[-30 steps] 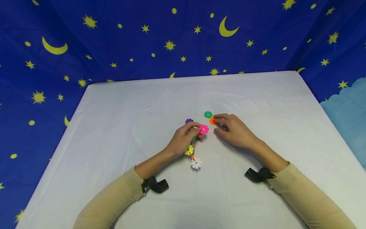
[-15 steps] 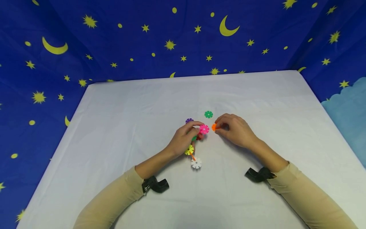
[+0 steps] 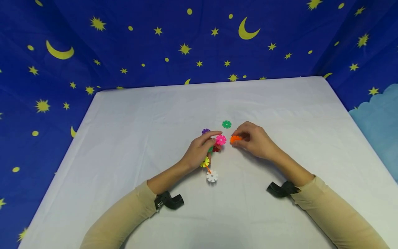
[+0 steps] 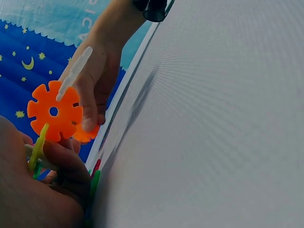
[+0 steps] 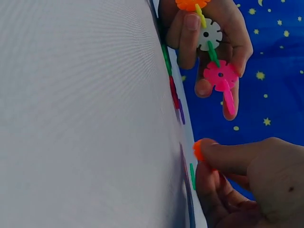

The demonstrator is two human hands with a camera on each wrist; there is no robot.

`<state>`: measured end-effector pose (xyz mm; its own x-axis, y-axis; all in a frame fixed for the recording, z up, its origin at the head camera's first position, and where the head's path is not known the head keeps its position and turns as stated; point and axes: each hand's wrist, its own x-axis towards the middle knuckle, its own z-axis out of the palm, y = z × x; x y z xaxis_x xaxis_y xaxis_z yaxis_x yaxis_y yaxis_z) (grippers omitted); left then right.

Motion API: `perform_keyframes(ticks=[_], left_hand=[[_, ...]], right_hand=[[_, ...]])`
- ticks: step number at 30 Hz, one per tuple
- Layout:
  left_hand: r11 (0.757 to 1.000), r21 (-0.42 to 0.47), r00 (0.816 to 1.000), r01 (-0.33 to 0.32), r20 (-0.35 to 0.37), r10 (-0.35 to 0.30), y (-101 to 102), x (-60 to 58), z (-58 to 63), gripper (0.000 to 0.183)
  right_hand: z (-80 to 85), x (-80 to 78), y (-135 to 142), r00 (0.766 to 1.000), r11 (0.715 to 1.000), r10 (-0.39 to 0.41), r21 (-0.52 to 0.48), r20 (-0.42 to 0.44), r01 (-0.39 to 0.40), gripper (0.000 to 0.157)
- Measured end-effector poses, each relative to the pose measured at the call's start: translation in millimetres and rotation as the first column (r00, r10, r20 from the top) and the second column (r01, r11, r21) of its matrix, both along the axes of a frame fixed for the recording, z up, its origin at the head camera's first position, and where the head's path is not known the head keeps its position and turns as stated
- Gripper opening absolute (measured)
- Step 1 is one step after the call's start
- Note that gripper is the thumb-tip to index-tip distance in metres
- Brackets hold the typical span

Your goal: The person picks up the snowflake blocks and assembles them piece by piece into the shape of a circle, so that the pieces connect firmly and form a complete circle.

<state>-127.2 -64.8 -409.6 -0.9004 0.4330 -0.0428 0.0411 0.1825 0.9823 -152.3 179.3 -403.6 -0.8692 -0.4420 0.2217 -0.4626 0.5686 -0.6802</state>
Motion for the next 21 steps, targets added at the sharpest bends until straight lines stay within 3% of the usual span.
perform_keyframes(ticks=[3,9,21], left_hand=[[1.000,0.000,1.000,-0.009,-0.018,0.009,0.3,-0.6,-0.9,0.035],[1.000,0.000,0.998,-0.017,-0.052,0.017,0.5,-1.7,-1.9,0.035],[0.999,0.037,0.999,-0.006,-0.038,0.007,-0.1,-0.6,-1.9,0.036]], right_hand=[[2.0,1.1,-0.7,1.000,1.000,0.004,-0.031,-0.003,-0.004,0.014],[3.7,3.4,-3.0,0.998,0.996,0.036,-0.087,0.044,-0.032,0.014],[7.0,9.6,-9.7,0.998,0.994,0.062,-0.093,-0.027,-0.064,0.016]])
